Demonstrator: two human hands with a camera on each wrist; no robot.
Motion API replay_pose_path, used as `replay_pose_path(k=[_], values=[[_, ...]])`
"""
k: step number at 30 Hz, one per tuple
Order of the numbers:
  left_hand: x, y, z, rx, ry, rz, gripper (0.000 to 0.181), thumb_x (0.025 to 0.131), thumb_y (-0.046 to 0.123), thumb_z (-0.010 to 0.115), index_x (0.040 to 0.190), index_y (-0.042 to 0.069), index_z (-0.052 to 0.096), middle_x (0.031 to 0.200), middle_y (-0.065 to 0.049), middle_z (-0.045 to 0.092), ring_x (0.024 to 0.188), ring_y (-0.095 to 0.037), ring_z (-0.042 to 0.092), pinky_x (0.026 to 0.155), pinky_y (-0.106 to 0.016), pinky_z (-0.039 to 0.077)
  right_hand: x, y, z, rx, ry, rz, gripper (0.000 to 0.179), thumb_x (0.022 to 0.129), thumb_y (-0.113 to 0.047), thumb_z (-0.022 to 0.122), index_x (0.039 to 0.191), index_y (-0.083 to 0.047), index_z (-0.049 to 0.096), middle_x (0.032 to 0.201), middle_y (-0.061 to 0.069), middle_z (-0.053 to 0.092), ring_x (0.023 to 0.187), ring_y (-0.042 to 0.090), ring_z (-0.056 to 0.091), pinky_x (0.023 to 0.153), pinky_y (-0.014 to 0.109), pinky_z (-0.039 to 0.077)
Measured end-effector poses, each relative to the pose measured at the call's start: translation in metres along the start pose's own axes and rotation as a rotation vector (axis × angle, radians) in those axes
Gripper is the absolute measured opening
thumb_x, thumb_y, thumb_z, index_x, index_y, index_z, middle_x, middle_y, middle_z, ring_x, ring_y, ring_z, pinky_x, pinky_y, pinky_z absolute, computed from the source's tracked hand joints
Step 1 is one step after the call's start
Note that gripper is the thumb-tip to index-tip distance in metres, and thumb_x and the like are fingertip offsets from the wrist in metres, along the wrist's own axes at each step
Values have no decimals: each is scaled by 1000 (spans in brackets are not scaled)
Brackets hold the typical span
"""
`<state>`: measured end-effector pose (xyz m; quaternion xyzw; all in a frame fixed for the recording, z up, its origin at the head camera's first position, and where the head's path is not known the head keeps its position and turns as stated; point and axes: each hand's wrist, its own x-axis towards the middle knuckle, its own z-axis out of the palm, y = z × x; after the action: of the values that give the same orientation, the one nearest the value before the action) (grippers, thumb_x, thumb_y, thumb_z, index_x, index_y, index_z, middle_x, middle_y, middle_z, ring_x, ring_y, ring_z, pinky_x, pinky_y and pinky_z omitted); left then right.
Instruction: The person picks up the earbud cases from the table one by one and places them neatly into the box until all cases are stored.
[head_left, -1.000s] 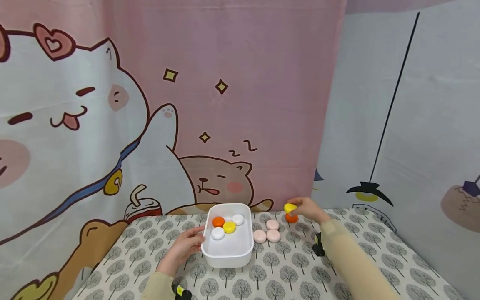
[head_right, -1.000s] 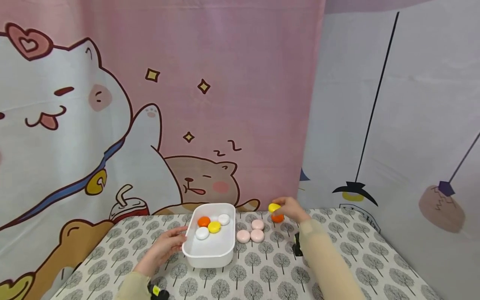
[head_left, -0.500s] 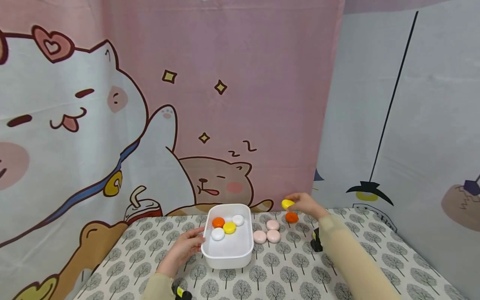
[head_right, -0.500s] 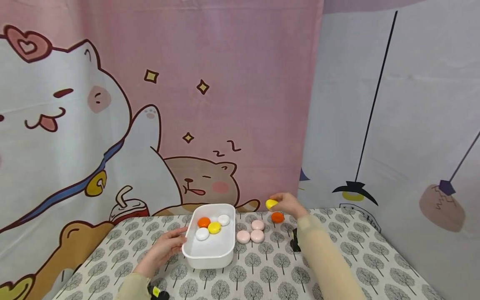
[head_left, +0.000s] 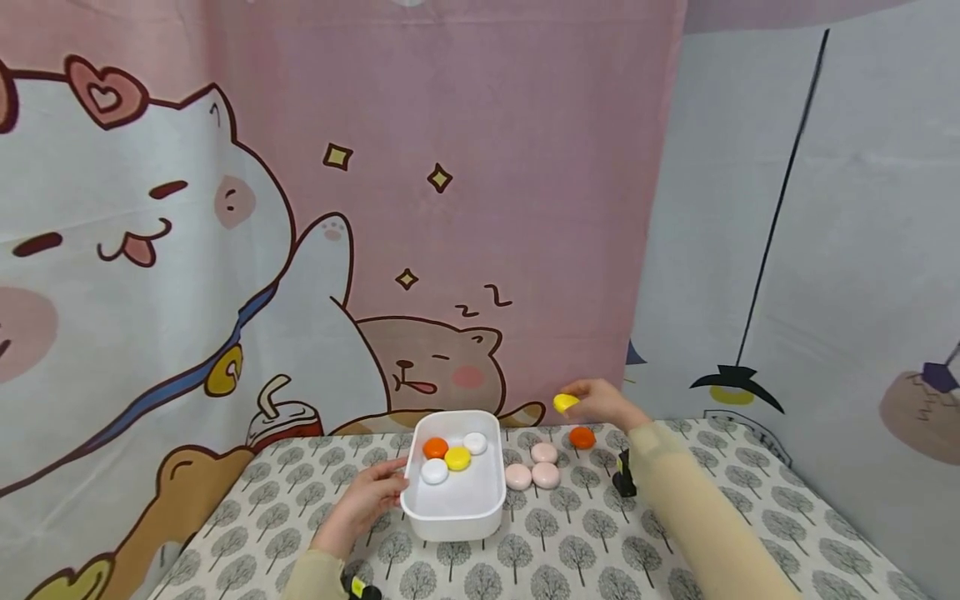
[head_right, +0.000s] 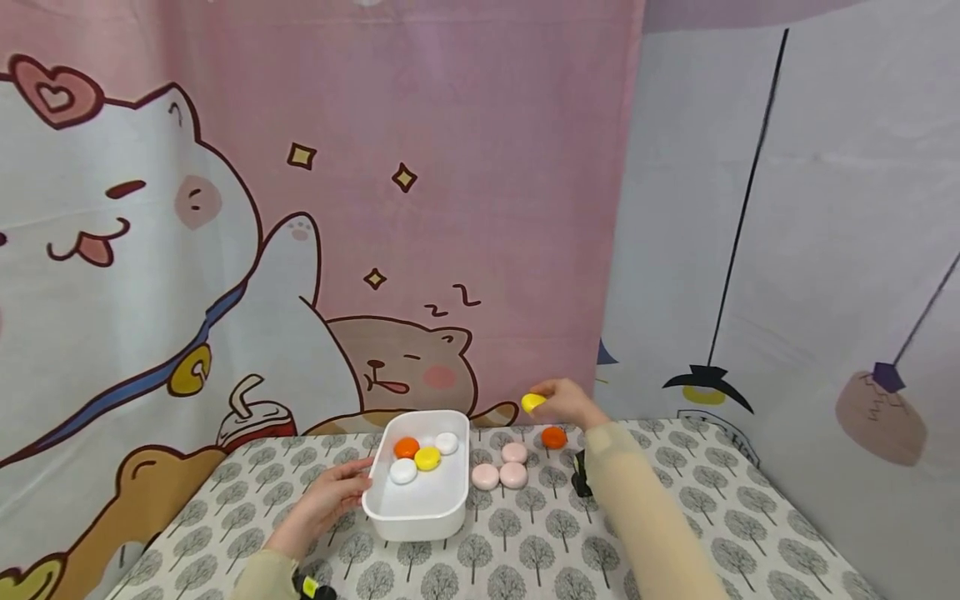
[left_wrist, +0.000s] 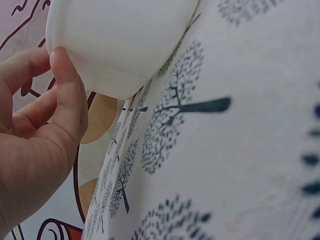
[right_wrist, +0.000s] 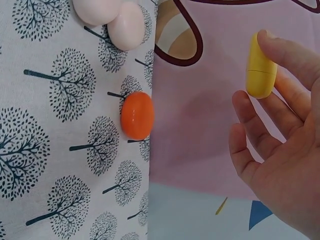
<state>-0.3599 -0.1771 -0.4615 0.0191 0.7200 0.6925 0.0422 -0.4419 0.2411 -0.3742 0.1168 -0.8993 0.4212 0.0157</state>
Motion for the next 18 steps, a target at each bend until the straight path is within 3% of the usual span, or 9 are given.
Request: replay_pose_path(k=[7,18], values=[[-2,0,-4,-3,-1,-13,54,88,1,62,139,-8,45,102,-15,55,80,-23,57,70,-30,53,1,-9,10,35,-31,-27,46,80,-7,75,123,3,63,118,19,63,91,25,61,81,42,54],[0,0,-1,-11,-20,-9,54,88,1,63,139,-8,45,103,-16,55,78,-20,57,71,-30,53,2,-11,23,41,-36,-25,44,79,-7,76,121,-1,66,117,14,64,89,21,62,78,37,54]])
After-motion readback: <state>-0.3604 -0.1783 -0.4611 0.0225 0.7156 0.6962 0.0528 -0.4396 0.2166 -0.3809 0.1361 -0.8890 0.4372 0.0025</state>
